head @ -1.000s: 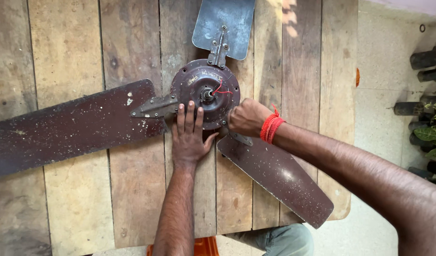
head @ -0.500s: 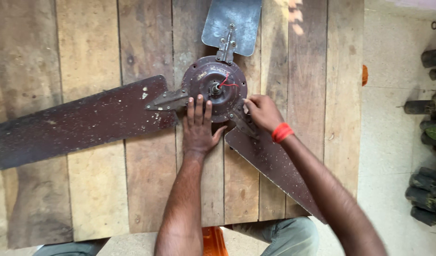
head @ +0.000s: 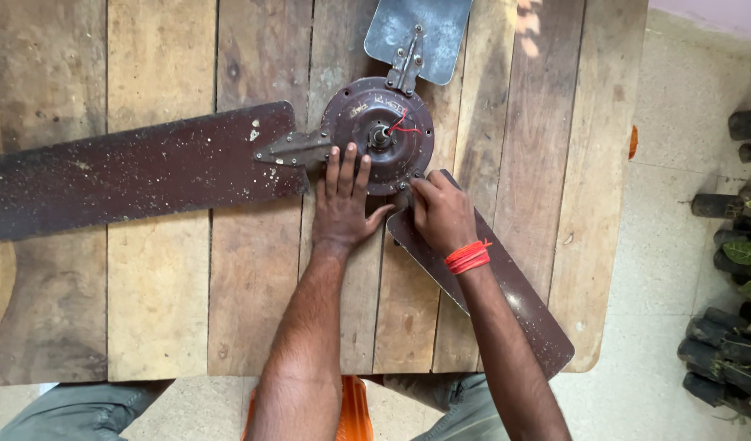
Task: The person works on the central motor housing of a ceiling fan placed on a wooden table. They use a screwdriver to tighten screws on the motor casing and adjust internal wiring connections. The fan blades remain attached throughout the clip.
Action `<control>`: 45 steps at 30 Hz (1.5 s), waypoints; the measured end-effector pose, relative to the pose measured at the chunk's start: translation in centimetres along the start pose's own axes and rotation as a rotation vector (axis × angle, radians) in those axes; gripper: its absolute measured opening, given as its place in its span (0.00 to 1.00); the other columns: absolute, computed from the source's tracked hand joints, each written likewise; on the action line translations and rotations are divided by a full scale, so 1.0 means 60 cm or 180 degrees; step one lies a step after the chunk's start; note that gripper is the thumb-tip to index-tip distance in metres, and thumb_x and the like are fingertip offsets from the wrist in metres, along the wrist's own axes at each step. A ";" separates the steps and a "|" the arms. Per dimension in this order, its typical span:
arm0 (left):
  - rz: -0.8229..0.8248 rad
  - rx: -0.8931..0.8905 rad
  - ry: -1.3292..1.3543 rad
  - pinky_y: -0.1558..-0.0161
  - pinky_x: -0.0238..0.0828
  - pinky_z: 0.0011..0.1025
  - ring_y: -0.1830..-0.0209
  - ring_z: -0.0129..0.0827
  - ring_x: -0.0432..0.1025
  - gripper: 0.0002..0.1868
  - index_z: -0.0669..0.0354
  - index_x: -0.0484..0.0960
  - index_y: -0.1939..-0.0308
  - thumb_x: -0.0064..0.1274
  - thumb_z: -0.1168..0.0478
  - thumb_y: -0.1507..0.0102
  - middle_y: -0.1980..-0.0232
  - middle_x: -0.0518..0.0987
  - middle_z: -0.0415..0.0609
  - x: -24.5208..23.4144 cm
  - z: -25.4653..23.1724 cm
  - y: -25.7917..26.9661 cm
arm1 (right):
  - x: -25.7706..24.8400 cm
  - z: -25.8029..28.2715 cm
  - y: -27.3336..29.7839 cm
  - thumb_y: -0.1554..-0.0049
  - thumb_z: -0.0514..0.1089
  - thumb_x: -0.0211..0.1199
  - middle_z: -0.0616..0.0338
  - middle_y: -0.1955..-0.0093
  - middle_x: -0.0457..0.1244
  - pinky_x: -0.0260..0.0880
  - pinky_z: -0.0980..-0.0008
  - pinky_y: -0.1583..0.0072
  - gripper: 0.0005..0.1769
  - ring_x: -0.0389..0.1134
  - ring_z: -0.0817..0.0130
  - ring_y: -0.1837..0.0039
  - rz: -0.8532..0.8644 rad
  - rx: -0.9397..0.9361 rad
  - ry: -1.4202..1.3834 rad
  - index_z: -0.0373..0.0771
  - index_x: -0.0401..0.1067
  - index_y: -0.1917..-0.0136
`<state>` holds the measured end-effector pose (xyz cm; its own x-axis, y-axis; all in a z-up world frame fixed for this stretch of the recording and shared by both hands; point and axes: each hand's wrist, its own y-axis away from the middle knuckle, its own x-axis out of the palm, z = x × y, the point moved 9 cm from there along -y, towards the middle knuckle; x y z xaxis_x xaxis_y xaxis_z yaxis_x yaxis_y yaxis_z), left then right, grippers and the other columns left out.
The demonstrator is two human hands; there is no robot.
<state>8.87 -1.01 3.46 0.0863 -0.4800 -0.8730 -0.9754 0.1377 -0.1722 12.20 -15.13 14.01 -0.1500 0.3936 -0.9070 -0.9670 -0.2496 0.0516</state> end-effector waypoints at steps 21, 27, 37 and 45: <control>0.0093 -0.0024 0.0050 0.24 0.53 0.57 0.14 0.48 0.33 0.65 0.47 0.38 0.17 0.59 0.25 0.44 0.14 0.37 0.49 0.009 0.004 0.002 | 0.026 0.015 -0.033 0.43 0.47 0.63 0.56 0.58 0.62 0.72 0.57 0.58 0.08 0.69 0.58 0.59 0.1150 -0.1194 0.1290 0.41 0.75 0.53; 0.0081 -0.0002 0.0047 0.24 0.51 0.58 0.15 0.47 0.32 0.66 0.46 0.37 0.18 0.59 0.24 0.45 0.15 0.36 0.49 0.013 0.005 0.001 | 0.024 0.017 -0.048 0.43 0.41 0.61 0.52 0.53 0.60 0.72 0.57 0.51 0.09 0.67 0.59 0.50 0.1139 -0.1423 0.1372 0.41 0.78 0.50; 0.0004 -0.0007 0.0119 0.22 0.49 0.57 0.14 0.47 0.32 0.66 0.47 0.39 0.17 0.62 0.27 0.45 0.14 0.37 0.49 0.005 0.004 0.003 | -0.010 0.025 -0.012 0.46 0.28 0.68 0.51 0.50 0.69 0.73 0.63 0.44 0.13 0.72 0.56 0.46 -0.0141 -0.0812 -0.0817 0.33 0.75 0.47; -0.0043 -0.0006 0.0197 0.21 0.45 0.57 0.14 0.47 0.32 0.65 0.48 0.41 0.17 0.63 0.28 0.45 0.14 0.39 0.49 -0.002 0.003 0.001 | 0.030 -0.050 0.030 0.42 0.31 0.73 0.52 0.53 0.71 0.77 0.70 0.48 0.16 0.76 0.67 0.50 -0.1312 0.0061 -0.1674 0.28 0.72 0.43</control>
<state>8.85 -0.80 3.47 0.0870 -0.5343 -0.8408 -0.9746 0.1292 -0.1829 10.80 -17.51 11.20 0.1569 0.8337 -0.5295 -0.9694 0.0276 -0.2438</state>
